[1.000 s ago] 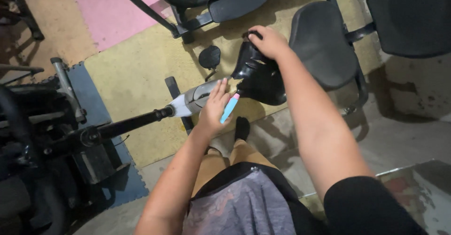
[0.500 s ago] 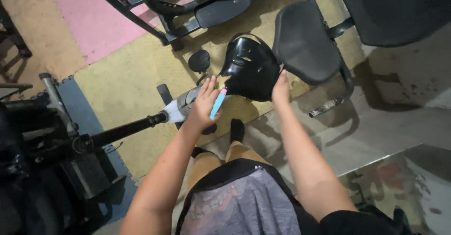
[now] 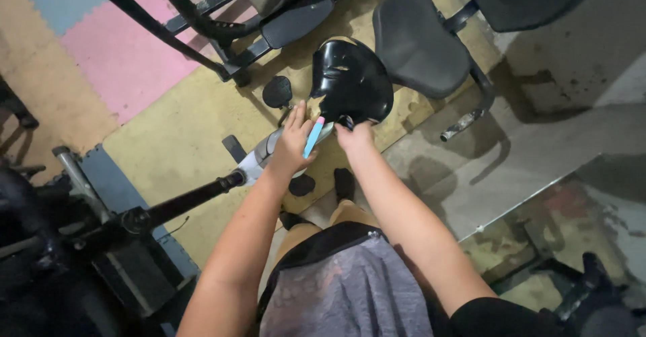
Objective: Wiping down and cleaning various exercise machines with a spray bottle and cloth.
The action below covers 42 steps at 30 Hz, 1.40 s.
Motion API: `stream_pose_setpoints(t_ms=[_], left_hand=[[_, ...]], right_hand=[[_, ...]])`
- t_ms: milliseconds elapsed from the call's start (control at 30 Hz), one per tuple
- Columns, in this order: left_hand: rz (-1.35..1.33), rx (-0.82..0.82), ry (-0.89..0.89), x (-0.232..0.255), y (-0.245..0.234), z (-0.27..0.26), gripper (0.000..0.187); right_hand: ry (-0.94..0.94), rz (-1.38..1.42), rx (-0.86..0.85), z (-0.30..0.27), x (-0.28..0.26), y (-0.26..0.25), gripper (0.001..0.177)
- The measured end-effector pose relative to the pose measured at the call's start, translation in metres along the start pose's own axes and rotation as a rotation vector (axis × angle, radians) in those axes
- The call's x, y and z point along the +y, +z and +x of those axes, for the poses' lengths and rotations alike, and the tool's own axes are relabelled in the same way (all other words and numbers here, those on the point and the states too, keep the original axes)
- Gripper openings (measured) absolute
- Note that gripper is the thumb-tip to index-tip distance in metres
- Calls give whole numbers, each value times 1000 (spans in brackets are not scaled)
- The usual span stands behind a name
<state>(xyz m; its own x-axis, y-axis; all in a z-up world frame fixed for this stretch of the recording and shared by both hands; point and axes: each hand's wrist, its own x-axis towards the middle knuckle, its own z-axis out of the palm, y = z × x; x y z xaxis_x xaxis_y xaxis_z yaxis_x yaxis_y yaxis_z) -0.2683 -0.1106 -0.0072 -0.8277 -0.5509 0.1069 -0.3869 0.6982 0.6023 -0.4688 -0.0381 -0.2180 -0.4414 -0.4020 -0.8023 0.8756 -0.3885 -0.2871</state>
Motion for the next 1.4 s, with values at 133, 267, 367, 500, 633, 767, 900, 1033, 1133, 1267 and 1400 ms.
stream_pose_setpoints(t_ms=[133, 267, 367, 500, 633, 767, 900, 1033, 1133, 1267, 1400], left_hand=[[-64, -47, 29, -12, -5, -4, 68], [-119, 27, 119, -23, -10, -7, 69], [-158, 13, 123, -22, -13, -2, 72], [-202, 29, 125, -22, -17, -4, 74], [-224, 53, 122, -15, -20, -5, 68], [-256, 98, 160, -16, -17, -3, 70], [-247, 139, 138, -13, -9, -5, 62], [-211, 176, 34, -1, -7, -10, 58], [-274, 229, -1, 13, -14, -9, 59], [-276, 278, -7, 23, -14, -10, 59], [-264, 297, -85, 24, -4, -13, 52]], right_hand=[[48, 80, 69, -18, 10, 5, 32], [114, 151, -345, -36, -32, -12, 21], [-204, 3, -449, -101, -93, 22, 41], [-1025, -751, -159, -125, -110, 43, 41], [-1334, -1552, -414, -114, -46, 23, 53], [-919, -1353, -696, -166, -35, 44, 59], [-1068, -2078, -744, -151, -79, 86, 60], [-1191, -2276, -659, -113, -118, 132, 70], [-1238, -2294, -644, -89, -109, 160, 70], [-1360, -2326, -710, -92, -83, 173, 69], [-1358, -2295, -1145, -95, -83, 190, 46]])
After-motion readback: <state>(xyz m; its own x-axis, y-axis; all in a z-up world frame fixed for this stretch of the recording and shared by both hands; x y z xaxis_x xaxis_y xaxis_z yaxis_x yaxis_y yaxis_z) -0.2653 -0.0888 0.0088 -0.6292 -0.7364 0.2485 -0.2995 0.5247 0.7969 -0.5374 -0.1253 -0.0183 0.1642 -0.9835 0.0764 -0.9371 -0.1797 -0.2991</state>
